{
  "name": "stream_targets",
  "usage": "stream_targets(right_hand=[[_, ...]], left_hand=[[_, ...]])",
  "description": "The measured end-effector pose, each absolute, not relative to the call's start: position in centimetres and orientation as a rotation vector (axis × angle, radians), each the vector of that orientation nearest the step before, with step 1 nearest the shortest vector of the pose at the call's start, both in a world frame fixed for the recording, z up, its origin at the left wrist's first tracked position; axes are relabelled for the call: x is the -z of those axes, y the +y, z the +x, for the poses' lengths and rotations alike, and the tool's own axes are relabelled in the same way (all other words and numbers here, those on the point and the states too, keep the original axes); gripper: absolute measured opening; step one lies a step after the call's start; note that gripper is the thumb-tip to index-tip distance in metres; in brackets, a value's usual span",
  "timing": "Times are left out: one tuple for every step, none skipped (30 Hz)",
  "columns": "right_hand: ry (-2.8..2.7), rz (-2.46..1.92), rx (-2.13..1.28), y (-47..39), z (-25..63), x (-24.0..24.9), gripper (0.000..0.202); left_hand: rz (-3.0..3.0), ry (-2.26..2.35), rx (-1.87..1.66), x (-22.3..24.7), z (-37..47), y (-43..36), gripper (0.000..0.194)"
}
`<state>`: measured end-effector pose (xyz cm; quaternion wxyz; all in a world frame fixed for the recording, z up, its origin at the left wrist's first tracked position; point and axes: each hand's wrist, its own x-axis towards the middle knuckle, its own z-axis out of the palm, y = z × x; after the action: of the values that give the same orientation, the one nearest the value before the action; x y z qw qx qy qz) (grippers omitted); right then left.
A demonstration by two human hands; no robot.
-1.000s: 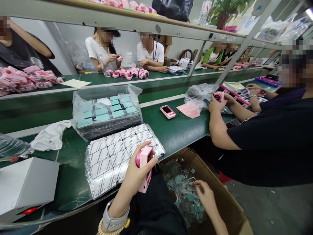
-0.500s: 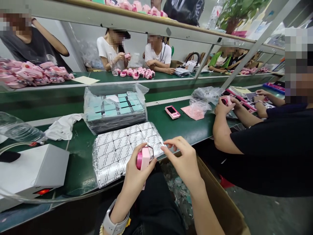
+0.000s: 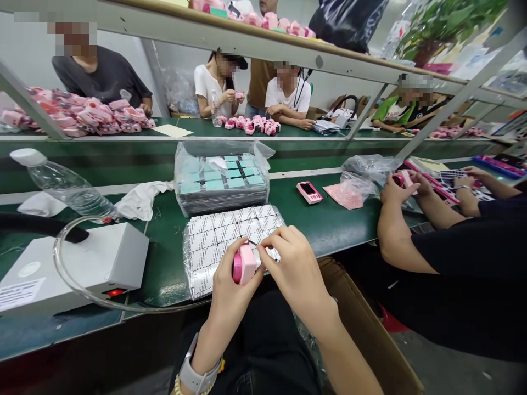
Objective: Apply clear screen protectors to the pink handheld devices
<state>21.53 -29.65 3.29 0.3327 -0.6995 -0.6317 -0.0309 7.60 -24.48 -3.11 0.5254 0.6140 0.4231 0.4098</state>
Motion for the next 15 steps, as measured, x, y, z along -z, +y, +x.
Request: stream_targets(right_hand=[[-1.640,-1.805,0.094,-29.8,21.4,-3.7,0.018],[-1.618,-1.766,0.106,-29.9,21.4,-4.1,0.018],[-1.574,-1.712,0.118,-30.1,21.5,-4.7,0.017],[-1.510,-1.648,0.132,-30.4,21.6,-5.3,0.016],[-1.419,-1.578,0.153,-30.6,21.9,-5.9,0.015],[-1.310,-1.500,0.180,-30.8,22.4,-6.5,0.014],[-1.194,-1.414,0.205,-30.9,22.9,-6.9,0.015],[-1.078,-1.327,0.216,-31.0,23.7,-7.2,0.015],[-0.972,-1.245,0.200,-31.0,24.5,-7.4,0.015],[-0.880,-1.172,0.152,-31.0,25.4,-7.3,0.015],[-0.800,-1.111,0.077,-30.9,26.4,-7.1,0.015],[-0.727,-1.058,-0.016,-30.7,27.3,-6.8,0.014],[-0.653,-1.011,-0.112,-30.5,28.1,-6.5,0.013],[-0.582,-0.966,-0.195,-30.3,28.7,-6.1,0.013],[-0.520,-0.925,-0.266,-30.0,29.3,-5.8,0.014]], left_hand=[[1.400,0.993,-0.989,3.0,7.5,-24.4,0.059],[1.297,0.952,-0.991,3.0,7.4,-24.4,0.062],[1.163,0.890,-0.982,2.9,7.2,-24.2,0.067],[1.002,0.810,-0.956,2.8,7.0,-24.1,0.071],[0.826,0.721,-0.916,2.6,6.7,-23.9,0.074],[0.648,0.637,-0.869,2.4,6.4,-23.7,0.077],[0.484,0.563,-0.821,2.1,6.1,-23.6,0.078],[0.343,0.506,-0.780,1.8,5.8,-23.5,0.078],[0.234,0.464,-0.749,1.4,5.5,-23.4,0.075],[0.160,0.432,-0.724,0.9,5.2,-23.4,0.071],[0.117,0.413,-0.712,0.5,4.9,-23.5,0.068],[0.098,0.406,-0.702,0.1,4.7,-23.6,0.065],[0.099,0.409,-0.687,-0.3,4.5,-23.7,0.065],[0.110,0.418,-0.662,-0.6,4.4,-23.9,0.067],[0.128,0.426,-0.633,-0.9,4.3,-24.1,0.070]])
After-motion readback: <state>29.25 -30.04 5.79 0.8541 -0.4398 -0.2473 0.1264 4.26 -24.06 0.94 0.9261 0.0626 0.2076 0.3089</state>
